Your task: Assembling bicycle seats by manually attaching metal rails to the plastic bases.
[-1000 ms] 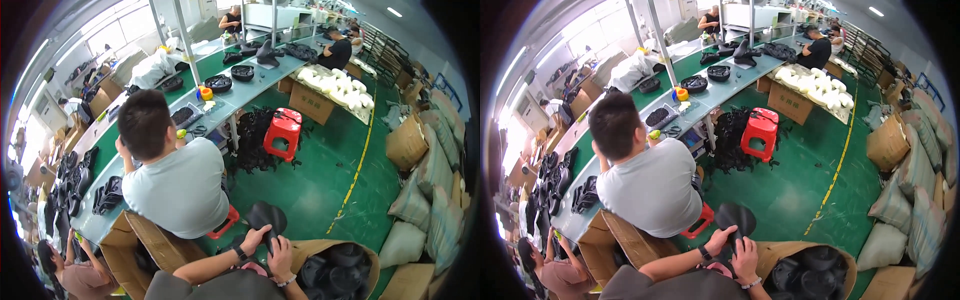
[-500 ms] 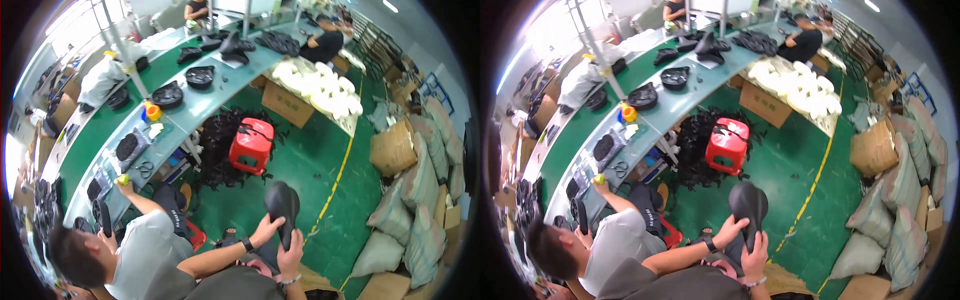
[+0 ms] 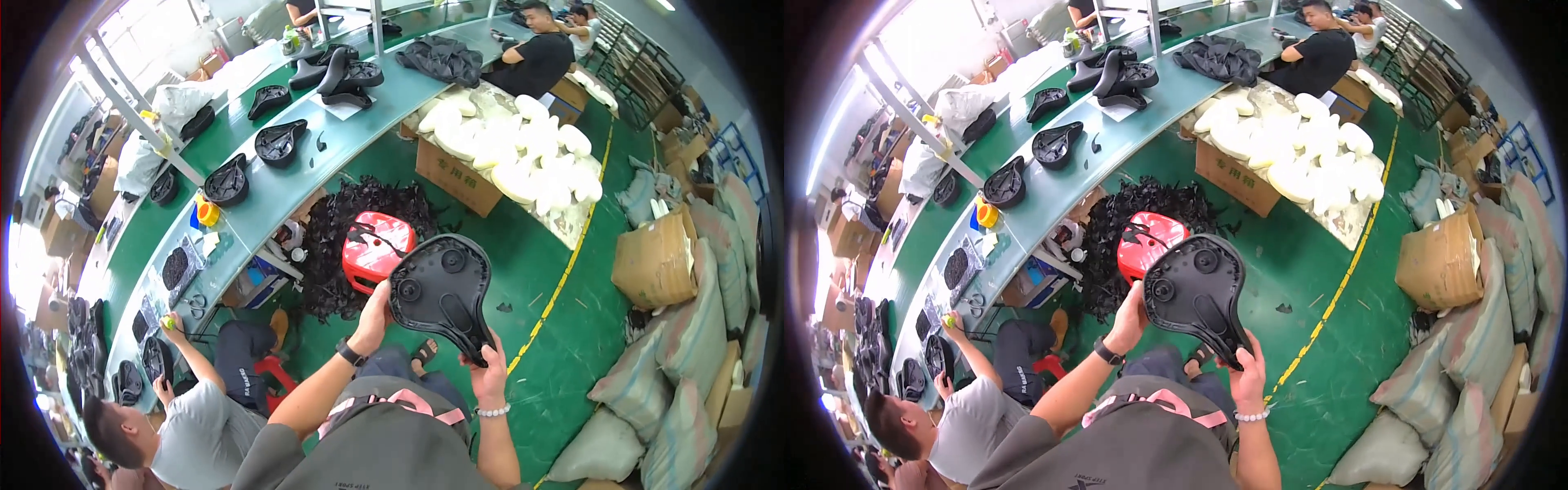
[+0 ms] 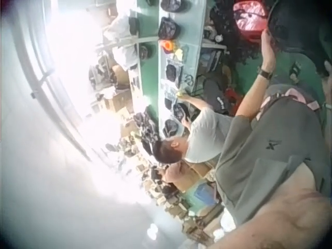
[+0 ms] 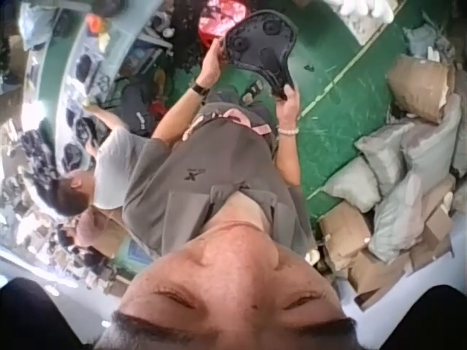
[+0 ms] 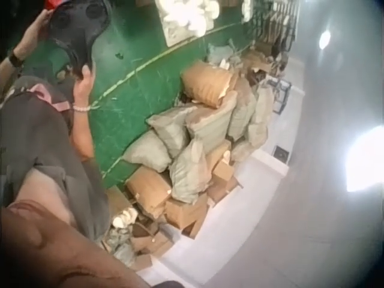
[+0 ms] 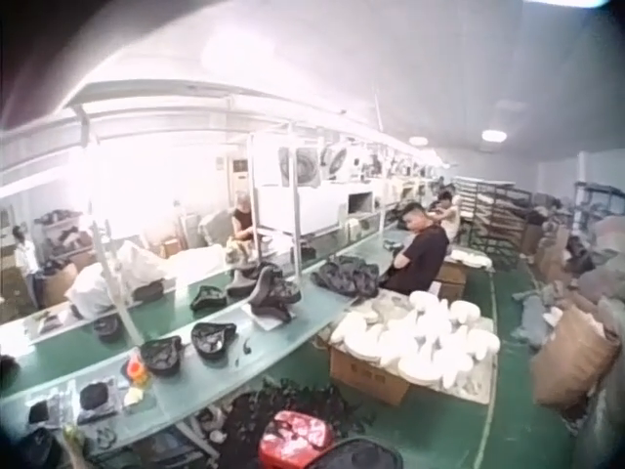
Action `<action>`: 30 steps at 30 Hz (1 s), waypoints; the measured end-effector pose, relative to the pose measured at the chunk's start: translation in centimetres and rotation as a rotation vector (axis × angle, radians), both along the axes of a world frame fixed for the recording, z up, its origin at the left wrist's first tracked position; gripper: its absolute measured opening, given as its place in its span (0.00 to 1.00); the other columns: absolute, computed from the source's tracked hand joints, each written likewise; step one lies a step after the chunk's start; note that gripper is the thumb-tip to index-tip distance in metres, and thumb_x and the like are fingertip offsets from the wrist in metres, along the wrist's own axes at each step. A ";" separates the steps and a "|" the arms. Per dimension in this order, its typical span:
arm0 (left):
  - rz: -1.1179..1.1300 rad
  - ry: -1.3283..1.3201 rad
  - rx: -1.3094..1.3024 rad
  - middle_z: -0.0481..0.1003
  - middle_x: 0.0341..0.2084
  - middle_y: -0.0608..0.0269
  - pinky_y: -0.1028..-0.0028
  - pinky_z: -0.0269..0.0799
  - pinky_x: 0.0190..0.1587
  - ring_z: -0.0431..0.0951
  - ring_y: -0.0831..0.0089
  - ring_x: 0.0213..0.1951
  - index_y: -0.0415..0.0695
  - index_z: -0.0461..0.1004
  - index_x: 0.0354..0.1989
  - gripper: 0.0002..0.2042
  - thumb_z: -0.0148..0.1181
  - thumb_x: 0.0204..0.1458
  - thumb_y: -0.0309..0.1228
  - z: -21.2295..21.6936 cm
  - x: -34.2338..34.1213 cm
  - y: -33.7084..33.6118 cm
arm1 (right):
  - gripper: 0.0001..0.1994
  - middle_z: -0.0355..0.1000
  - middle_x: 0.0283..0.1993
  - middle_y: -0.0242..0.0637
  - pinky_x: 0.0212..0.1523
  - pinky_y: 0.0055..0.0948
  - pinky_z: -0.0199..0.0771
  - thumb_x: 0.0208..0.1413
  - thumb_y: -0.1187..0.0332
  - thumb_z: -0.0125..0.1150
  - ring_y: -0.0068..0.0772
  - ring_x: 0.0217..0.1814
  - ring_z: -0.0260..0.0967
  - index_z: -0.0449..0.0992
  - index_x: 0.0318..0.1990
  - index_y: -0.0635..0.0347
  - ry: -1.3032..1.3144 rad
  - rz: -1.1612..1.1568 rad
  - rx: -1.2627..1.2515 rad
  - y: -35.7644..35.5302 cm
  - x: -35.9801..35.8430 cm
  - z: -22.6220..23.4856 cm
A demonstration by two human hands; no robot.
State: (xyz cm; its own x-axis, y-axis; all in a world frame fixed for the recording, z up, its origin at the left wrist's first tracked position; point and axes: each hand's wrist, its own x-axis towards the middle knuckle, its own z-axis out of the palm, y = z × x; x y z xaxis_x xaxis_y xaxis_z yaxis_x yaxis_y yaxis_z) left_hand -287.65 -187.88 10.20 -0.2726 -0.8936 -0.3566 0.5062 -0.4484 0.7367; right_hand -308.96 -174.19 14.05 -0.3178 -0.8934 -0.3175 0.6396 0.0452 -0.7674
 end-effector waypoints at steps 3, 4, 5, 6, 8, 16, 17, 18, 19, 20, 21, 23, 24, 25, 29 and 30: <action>0.023 -0.151 -0.074 0.71 0.53 0.67 0.74 0.64 0.58 0.70 0.75 0.53 0.38 0.65 0.60 0.22 0.52 0.65 0.41 1.8 -4.3 -2.6 | 0.26 0.75 0.43 0.44 0.36 0.36 0.76 0.55 0.67 0.55 0.39 0.34 0.74 0.64 0.60 0.68 0.078 0.104 0.019 -3.2 -4.2 -0.3; 0.017 -0.187 -0.066 0.71 0.53 0.65 0.74 0.64 0.58 0.69 0.75 0.53 0.38 0.64 0.61 0.23 0.52 0.64 0.41 2.0 -5.3 -3.3 | 0.25 0.75 0.42 0.43 0.35 0.34 0.76 0.55 0.67 0.56 0.36 0.33 0.74 0.65 0.59 0.69 0.125 0.112 0.062 -4.2 -5.3 -0.4; 0.013 -0.224 -0.059 0.70 0.53 0.64 0.74 0.63 0.58 0.68 0.76 0.53 0.37 0.64 0.61 0.23 0.53 0.64 0.40 2.2 -6.3 -3.9 | 0.25 0.75 0.42 0.43 0.35 0.34 0.76 0.55 0.67 0.56 0.36 0.33 0.74 0.65 0.59 0.69 0.122 0.134 0.052 -4.7 -6.6 -0.6; -0.011 -0.242 -0.125 0.70 0.53 0.61 0.73 0.64 0.58 0.68 0.76 0.54 0.36 0.63 0.61 0.24 0.55 0.63 0.40 0.7 -7.2 -4.7 | 0.23 0.75 0.41 0.41 0.33 0.32 0.76 0.56 0.67 0.57 0.34 0.33 0.74 0.67 0.57 0.70 0.283 0.154 0.095 -5.5 -7.9 -0.9; -0.031 -0.268 -0.150 0.69 0.53 0.63 0.74 0.63 0.58 0.67 0.76 0.54 0.35 0.62 0.62 0.24 0.54 0.64 0.39 -1.3 -10.2 -6.2 | 0.21 0.75 0.39 0.40 0.31 0.30 0.75 0.57 0.66 0.58 0.32 0.32 0.74 0.68 0.55 0.70 0.444 0.183 0.124 -6.9 -10.6 -1.9; -0.246 -0.360 -0.042 0.69 0.55 0.59 0.74 0.67 0.56 0.70 0.74 0.53 0.38 0.56 0.66 0.30 0.55 0.63 0.44 -4.3 -17.1 -15.3 | 0.17 0.76 0.39 0.35 0.30 0.25 0.75 0.58 0.64 0.63 0.23 0.32 0.72 0.75 0.47 0.71 0.480 0.355 0.363 -15.9 -19.5 -5.4; -0.238 -0.347 -0.046 0.69 0.55 0.59 0.74 0.67 0.56 0.70 0.74 0.53 0.38 0.56 0.66 0.30 0.55 0.63 0.44 -4.8 -17.8 -16.9 | 0.16 0.76 0.37 0.35 0.27 0.26 0.75 0.58 0.65 0.63 0.24 0.29 0.72 0.75 0.46 0.71 0.451 0.373 0.397 -17.9 -19.7 -4.4; -0.176 -0.189 0.160 0.71 0.53 0.60 0.73 0.70 0.53 0.73 0.74 0.50 0.39 0.60 0.64 0.28 0.56 0.62 0.43 -4.9 -18.7 -18.6 | 0.15 0.75 0.33 0.35 0.24 0.27 0.75 0.58 0.65 0.62 0.25 0.25 0.71 0.74 0.44 0.70 0.497 0.389 0.397 -19.7 -20.2 -4.3; -0.117 -0.027 0.365 0.73 0.51 0.60 0.73 0.73 0.49 0.76 0.74 0.47 0.40 0.63 0.62 0.26 0.57 0.61 0.43 -5.0 -19.4 -20.3 | 0.14 0.74 0.30 0.35 0.21 0.29 0.74 0.59 0.65 0.61 0.27 0.21 0.70 0.74 0.42 0.70 0.543 0.404 0.398 -21.3 -20.6 -4.3; -0.151 0.200 0.352 0.78 0.44 0.63 0.71 0.77 0.43 0.79 0.75 0.40 0.42 0.71 0.54 0.20 0.59 0.60 0.42 -6.9 -20.0 -22.0 | 0.13 0.73 0.28 0.34 0.20 0.29 0.74 0.59 0.65 0.61 0.26 0.19 0.69 0.74 0.41 0.70 0.524 0.392 0.398 -22.6 -21.1 -4.6; -0.137 0.259 0.365 0.79 0.39 0.66 0.71 0.78 0.44 0.79 0.76 0.39 0.42 0.74 0.48 0.16 0.59 0.59 0.41 -6.9 -20.8 -23.7 | 0.12 0.73 0.28 0.34 0.20 0.28 0.74 0.59 0.66 0.61 0.25 0.19 0.69 0.74 0.40 0.69 0.557 0.403 0.410 -24.2 -21.7 -4.6; -0.105 0.156 0.358 0.79 0.41 0.66 0.73 0.77 0.45 0.79 0.76 0.40 0.40 0.74 0.49 0.16 0.58 0.60 0.40 -7.6 -22.3 -27.1 | 0.14 0.73 0.28 0.33 0.19 0.27 0.74 0.58 0.65 0.63 0.24 0.20 0.69 0.75 0.42 0.70 0.550 0.401 0.413 -27.4 -23.0 -4.9; -0.094 0.122 0.349 0.78 0.41 0.66 0.74 0.76 0.44 0.79 0.76 0.39 0.39 0.73 0.49 0.17 0.58 0.60 0.41 -7.7 -22.6 -28.2 | 0.13 0.73 0.29 0.33 0.19 0.28 0.75 0.58 0.65 0.63 0.24 0.21 0.69 0.75 0.41 0.69 0.510 0.391 0.443 -28.5 -23.1 -4.9; -0.081 0.087 0.342 0.78 0.41 0.66 0.75 0.76 0.42 0.79 0.76 0.39 0.38 0.73 0.49 0.18 0.58 0.60 0.41 -7.5 -22.8 -29.6 | 0.13 0.73 0.30 0.34 0.21 0.28 0.76 0.58 0.66 0.63 0.24 0.22 0.70 0.74 0.43 0.68 0.490 0.385 0.460 -30.2 -23.4 -4.9; -0.143 -0.277 0.188 0.79 0.37 0.64 0.73 0.74 0.36 0.79 0.75 0.34 0.41 0.75 0.47 0.21 0.54 0.61 0.48 -8.0 -21.7 -36.0 | 0.12 0.73 0.29 0.36 0.21 0.28 0.73 0.58 0.68 0.60 0.29 0.20 0.71 0.72 0.44 0.68 0.454 0.372 0.420 -36.8 -23.1 -4.4; -0.231 -0.481 0.152 0.80 0.35 0.62 0.72 0.73 0.36 0.80 0.73 0.33 0.42 0.75 0.46 0.22 0.52 0.61 0.50 -7.8 -20.9 -38.1 | 0.12 0.73 0.28 0.35 0.20 0.27 0.71 0.58 0.67 0.60 0.30 0.20 0.71 0.71 0.43 0.67 0.452 0.374 0.439 -38.8 -23.1 -4.1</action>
